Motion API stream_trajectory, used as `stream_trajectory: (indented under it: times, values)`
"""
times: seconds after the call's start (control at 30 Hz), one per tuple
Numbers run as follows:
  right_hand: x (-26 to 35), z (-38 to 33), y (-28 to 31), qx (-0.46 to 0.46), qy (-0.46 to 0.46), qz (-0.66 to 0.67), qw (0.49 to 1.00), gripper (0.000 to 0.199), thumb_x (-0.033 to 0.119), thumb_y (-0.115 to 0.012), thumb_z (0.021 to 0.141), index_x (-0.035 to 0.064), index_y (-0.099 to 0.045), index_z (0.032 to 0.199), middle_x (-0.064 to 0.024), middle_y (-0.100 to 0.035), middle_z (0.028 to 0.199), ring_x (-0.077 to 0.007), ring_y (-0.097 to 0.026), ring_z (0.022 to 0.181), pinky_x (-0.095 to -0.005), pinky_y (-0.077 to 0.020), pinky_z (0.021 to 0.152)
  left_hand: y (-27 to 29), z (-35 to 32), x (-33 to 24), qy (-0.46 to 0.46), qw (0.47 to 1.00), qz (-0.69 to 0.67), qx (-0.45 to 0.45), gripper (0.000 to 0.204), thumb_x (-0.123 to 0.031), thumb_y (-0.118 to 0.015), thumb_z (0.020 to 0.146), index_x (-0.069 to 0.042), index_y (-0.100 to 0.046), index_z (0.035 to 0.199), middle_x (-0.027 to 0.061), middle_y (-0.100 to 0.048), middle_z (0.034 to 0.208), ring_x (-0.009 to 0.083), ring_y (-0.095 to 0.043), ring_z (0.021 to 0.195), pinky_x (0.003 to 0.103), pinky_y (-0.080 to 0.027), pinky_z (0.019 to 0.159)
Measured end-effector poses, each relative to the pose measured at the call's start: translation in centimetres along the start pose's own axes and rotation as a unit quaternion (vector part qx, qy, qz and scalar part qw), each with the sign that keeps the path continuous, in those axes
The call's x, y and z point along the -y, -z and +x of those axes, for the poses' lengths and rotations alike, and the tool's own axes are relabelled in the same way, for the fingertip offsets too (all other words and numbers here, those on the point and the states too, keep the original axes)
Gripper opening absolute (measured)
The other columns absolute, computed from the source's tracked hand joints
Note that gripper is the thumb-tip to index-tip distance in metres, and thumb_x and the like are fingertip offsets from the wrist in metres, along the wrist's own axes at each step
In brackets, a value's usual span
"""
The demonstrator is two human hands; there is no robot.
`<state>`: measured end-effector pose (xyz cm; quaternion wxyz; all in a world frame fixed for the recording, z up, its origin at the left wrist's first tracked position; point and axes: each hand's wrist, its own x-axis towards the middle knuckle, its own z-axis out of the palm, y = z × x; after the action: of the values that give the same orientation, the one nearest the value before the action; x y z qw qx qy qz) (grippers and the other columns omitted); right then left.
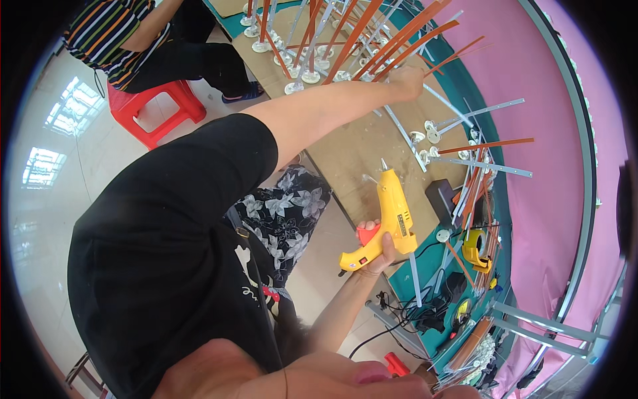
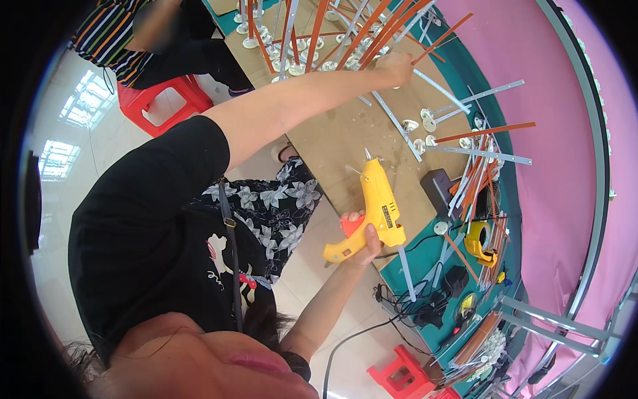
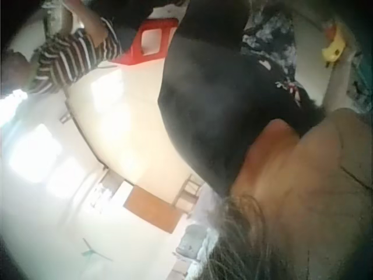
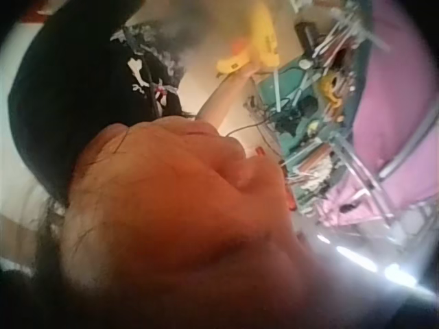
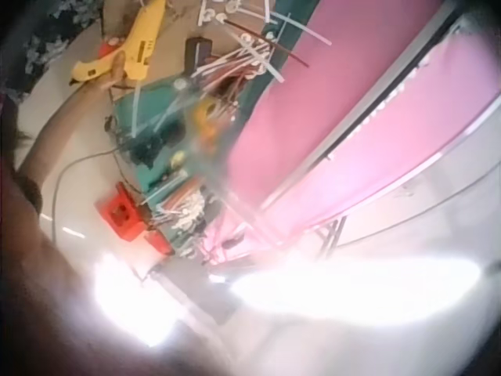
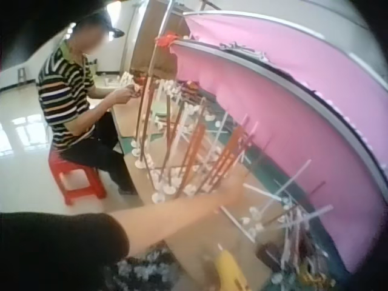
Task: Using a hot glue gun to attach plastic rods to circular bases on a workbench.
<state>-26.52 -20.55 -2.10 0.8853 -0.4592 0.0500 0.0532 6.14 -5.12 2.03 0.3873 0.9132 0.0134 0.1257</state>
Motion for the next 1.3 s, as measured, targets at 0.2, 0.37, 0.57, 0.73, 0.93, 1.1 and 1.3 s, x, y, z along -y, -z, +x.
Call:
stream_trajectory:
  times: [0.2, 0.37, 0.57, 0.73, 0.93, 1.1, 1.3]
  values:
    - [-0.1, -0.2, 0.2, 0.003, 0.003, -0.008, 1.000, 0.038, 0.027, -0.055, 0.075, -0.0034, -0.048, 0.096, -0.0135, -0.053, 0.079, -0.0267, -0.052, 0.077, -0.0322, -0.0446, 0.062, -0.7, 0.3, -0.1, 0.024, 0.998, -0.064, 0.008, 0.027, -0.021, -0.052, 0.078, -0.005, -0.059, 0.099, 0.0174, -0.061, 0.094, 0.0310, -0.059, 0.089, 0.040, -0.046, 0.079]
    - [-0.1, -0.2, 0.0, -0.006, 0.005, -0.019, 1.000, 0.038, 0.028, -0.055, 0.075, -0.0036, -0.048, 0.097, -0.0134, -0.053, 0.079, -0.0268, -0.052, 0.077, -0.0319, -0.0447, 0.063, 1.0, -0.5, -1.1, 0.013, 0.996, -0.078, 0.045, 0.034, -0.023, -0.054, 0.076, 0.000, -0.057, 0.101, 0.0209, -0.059, 0.100, 0.0322, -0.057, 0.096, 0.039, -0.045, 0.082]
    - [-0.2, -0.3, 0.1, 0.001, 0.009, -0.008, 1.000, 0.038, 0.027, -0.054, 0.075, -0.0039, -0.048, 0.097, -0.0136, -0.053, 0.079, -0.0271, -0.052, 0.078, -0.0323, -0.0456, 0.065, 4.3, -3.1, -3.1, 0.010, 0.987, -0.074, 0.139, 0.039, -0.021, -0.056, 0.075, 0.004, -0.053, 0.103, 0.0219, -0.057, 0.102, 0.0313, -0.055, 0.099, 0.039, -0.044, 0.084]
    - [0.1, -0.9, -0.6, -0.034, 0.023, -0.031, 0.999, 0.035, 0.024, -0.054, 0.075, -0.0043, -0.049, 0.095, -0.0141, -0.054, 0.078, -0.0270, -0.054, 0.076, -0.0338, -0.0468, 0.066, 2.9, -6.3, -1.3, -0.061, 0.988, -0.064, 0.130, 0.037, -0.017, -0.055, 0.076, 0.002, -0.050, 0.108, 0.0198, -0.056, 0.105, 0.0304, -0.053, 0.101, 0.040, -0.043, 0.083]
    - [0.2, -2.9, -1.9, -0.029, 0.053, -0.088, 0.994, 0.030, 0.016, -0.056, 0.073, -0.0040, -0.049, 0.094, -0.0144, -0.054, 0.076, -0.0265, -0.055, 0.074, -0.0373, -0.0478, 0.066, -0.7, -8.9, -2.5, -0.547, 0.810, -0.034, 0.209, 0.020, -0.010, -0.051, 0.077, -0.007, -0.058, 0.096, 0.0138, -0.057, 0.097, 0.0299, -0.051, 0.095, 0.040, -0.045, 0.078]
    - [-0.1, -3.9, -2.4, -0.045, 0.048, -0.096, 0.993, 0.030, 0.013, -0.057, 0.071, -0.0038, -0.049, 0.094, -0.0145, -0.055, 0.076, -0.0261, -0.056, 0.072, -0.0391, -0.0479, 0.065, -4.4, -10.1, -3.4, -0.633, 0.732, 0.122, 0.222, 0.015, -0.008, -0.053, 0.070, -0.006, -0.061, 0.082, 0.0117, -0.058, 0.082, 0.0293, -0.056, 0.085, 0.040, -0.048, 0.069]
    - [0.0, -4.3, -2.3, -0.033, 0.044, -0.100, 0.993, 0.030, 0.014, -0.058, 0.070, -0.0039, -0.050, 0.093, -0.0150, -0.055, 0.076, -0.0268, -0.056, 0.072, -0.0395, -0.0484, 0.066, -5.0, -10.1, -3.0, -0.658, 0.715, 0.172, 0.162, 0.009, -0.010, -0.054, 0.069, -0.006, -0.062, 0.074, 0.0114, -0.059, 0.071, 0.0293, -0.060, 0.074, 0.040, -0.049, 0.060]
